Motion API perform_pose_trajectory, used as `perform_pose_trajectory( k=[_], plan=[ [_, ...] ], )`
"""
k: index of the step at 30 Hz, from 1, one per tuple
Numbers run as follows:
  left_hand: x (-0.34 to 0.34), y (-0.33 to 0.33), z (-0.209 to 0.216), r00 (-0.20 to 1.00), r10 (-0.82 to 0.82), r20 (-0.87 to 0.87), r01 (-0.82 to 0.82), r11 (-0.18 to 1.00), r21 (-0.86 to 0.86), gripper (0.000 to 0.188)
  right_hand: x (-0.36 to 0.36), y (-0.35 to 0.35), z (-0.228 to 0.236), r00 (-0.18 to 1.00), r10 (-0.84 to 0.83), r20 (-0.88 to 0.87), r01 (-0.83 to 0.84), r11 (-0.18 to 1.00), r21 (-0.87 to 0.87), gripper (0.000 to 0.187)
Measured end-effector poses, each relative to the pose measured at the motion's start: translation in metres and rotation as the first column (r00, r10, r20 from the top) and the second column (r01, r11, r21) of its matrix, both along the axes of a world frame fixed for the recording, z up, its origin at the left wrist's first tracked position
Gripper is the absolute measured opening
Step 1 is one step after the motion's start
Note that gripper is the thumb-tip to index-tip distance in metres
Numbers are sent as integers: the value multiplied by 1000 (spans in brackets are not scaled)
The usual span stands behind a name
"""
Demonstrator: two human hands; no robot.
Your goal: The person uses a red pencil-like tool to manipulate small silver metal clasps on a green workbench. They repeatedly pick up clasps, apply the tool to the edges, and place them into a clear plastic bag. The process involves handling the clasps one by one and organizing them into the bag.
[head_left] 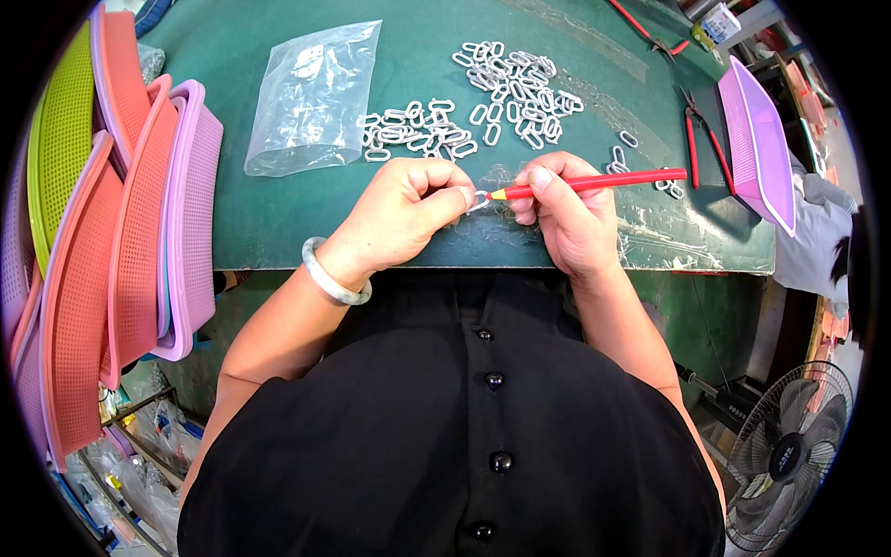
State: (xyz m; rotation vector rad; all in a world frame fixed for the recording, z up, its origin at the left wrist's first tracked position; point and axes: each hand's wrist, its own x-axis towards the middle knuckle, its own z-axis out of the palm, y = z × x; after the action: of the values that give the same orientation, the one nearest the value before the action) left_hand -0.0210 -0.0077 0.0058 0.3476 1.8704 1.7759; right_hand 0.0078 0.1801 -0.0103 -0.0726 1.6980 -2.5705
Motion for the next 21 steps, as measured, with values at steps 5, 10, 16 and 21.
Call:
perform_pose_trajectory(
  k=[5,10,16,21],
  plan=[
    [0,-1,2,1000,15,1,-15,1000,-17,11,0,2,-1,1000,13,-7,-14,1000,-6,14],
    [-1,-1,1,1000,-4,6,4,1000,-20,10,-1,1,0,1000,5,8,-5,1000,-5,14],
    [-1,-1,0,1000,-6,5,6,1000,-3,10,0,0,0,1000,8,9,-9,1000,19,14],
    [-1,-1,0,1000,4,-1,-4,1000,-3,10,-2,1,0,1000,-11,1,11,997,-71,14]
  ],
)
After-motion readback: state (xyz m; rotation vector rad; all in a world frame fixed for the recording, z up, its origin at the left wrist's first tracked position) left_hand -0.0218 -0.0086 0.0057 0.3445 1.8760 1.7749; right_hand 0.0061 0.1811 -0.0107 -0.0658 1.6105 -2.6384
